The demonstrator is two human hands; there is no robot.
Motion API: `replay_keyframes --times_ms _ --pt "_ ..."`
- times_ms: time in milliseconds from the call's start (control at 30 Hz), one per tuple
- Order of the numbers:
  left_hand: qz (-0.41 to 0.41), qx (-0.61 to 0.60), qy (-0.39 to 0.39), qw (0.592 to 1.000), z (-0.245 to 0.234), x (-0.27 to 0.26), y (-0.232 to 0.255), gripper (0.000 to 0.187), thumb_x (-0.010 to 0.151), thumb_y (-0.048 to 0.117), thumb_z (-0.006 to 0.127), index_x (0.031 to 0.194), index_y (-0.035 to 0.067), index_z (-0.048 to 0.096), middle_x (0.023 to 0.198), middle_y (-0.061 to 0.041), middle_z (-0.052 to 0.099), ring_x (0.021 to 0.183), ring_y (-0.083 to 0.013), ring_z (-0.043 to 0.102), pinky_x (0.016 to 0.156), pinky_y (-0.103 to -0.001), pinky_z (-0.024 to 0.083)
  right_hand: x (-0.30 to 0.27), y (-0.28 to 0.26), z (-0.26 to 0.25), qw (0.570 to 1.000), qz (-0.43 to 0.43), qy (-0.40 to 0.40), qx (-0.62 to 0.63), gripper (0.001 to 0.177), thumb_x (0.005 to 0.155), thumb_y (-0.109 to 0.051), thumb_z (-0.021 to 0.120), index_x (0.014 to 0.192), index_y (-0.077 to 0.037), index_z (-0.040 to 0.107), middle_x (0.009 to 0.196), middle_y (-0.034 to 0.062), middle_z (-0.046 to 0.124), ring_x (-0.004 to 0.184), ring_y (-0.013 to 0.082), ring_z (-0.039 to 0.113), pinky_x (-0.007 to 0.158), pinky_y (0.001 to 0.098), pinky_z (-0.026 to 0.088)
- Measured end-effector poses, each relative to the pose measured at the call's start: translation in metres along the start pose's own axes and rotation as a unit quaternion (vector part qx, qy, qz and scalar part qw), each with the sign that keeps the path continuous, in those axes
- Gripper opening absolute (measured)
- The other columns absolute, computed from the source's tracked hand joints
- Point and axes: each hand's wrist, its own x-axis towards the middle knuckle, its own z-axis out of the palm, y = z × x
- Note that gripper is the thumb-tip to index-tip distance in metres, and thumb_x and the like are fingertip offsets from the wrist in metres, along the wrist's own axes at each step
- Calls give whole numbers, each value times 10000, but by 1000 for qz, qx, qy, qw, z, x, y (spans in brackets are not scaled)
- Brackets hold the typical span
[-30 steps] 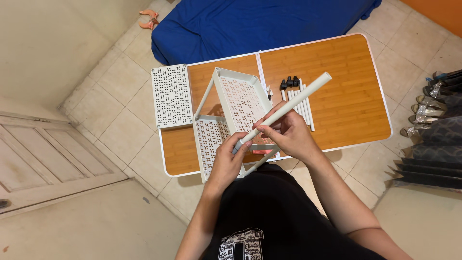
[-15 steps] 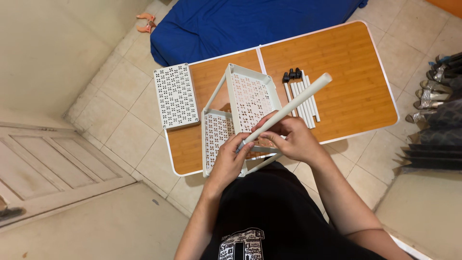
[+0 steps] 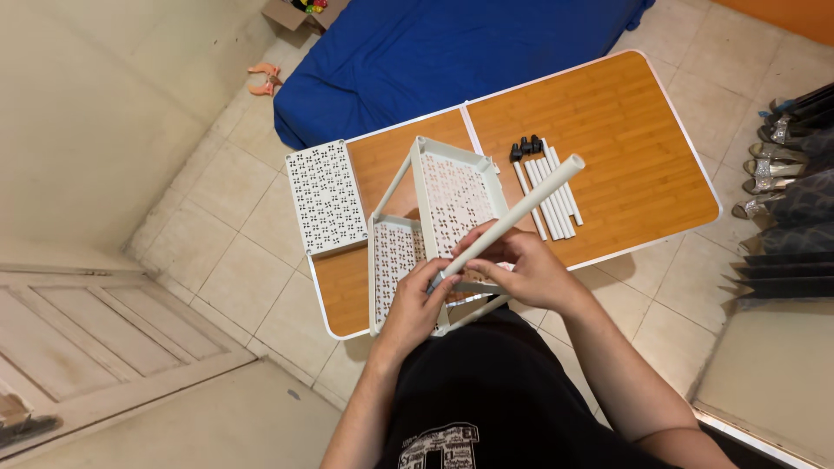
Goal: The person wipes a white perforated plastic shelf tray with a pink cloth, then inserts white plastic poles into the tray's corner holes and secures them with small white plastic fasteners. The person repeats this process for multiple poles, assembling the shelf frame on a wooden table.
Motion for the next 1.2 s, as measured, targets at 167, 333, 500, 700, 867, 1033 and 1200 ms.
replay_keyframes --times_ms 167,333,500,700,867,1033,1200 --pt "13 44 -9 999 -7 -5 8 254 977 155 694 1215 67 678 1051 -84 713 933 -150 715 774 -294 591 -1 -2 -2 998 -11 -19 51 316 910 38 647 1223 -2 630 1150 128 745 1110 193 734 961 368 566" --pt "18 43 -9 999 -9 -7 7 332 932 164 738 1250 84 680 1095 -71 780 947 -111 724 760 -279 585 -7 13 0 999 -42 -7 0 170 922 50 675 1092 39 678 1058 134 768 1021 207 762 892 352 624" --pt "-11 46 -15 999 -7 -7 -4 326 915 172 755 1225 90 698 1014 -54 796 863 -100 720 696 -279 574 -14 26 5 999 -36 30 22 177 905 47 700 1081 50 682 1024 128 771 950 190 770 836 333 668" --pt "13 46 -7 999 -4 -8 -9 400 895 151 799 1268 79 674 1032 -73 799 893 -107 733 767 -275 589 -18 30 12 998 -29 42 47 175 911 57 703 1086 59 696 1044 145 774 961 192 765 874 337 654" --pt "18 -37 -30 999 -5 -6 1 815 741 134 894 1452 100 496 1216 -76 708 1070 -122 716 852 -281 608 -18 21 2 994 3 23 104 175 876 61 718 1041 27 671 1053 146 777 1016 213 763 883 353 650" --pt "1 -23 -89 996 -7 5 1 850 690 189 950 1392 93 482 1198 -114 653 998 -204 729 792 -328 611 -17 8 -12 995 -81 -57 11 155 861 26 769 968 1 660 1000 153 775 1033 233 765 905 368 640" --pt "72 82 -96 989 12 11 3 805 736 310 926 1372 126 469 1096 -134 729 1012 -273 743 858 -372 581 -5 -2 -22 958 -184 -160 154 166 963 -154 708 948 -23 607 936 144 675 910 232 662 926 382 558"
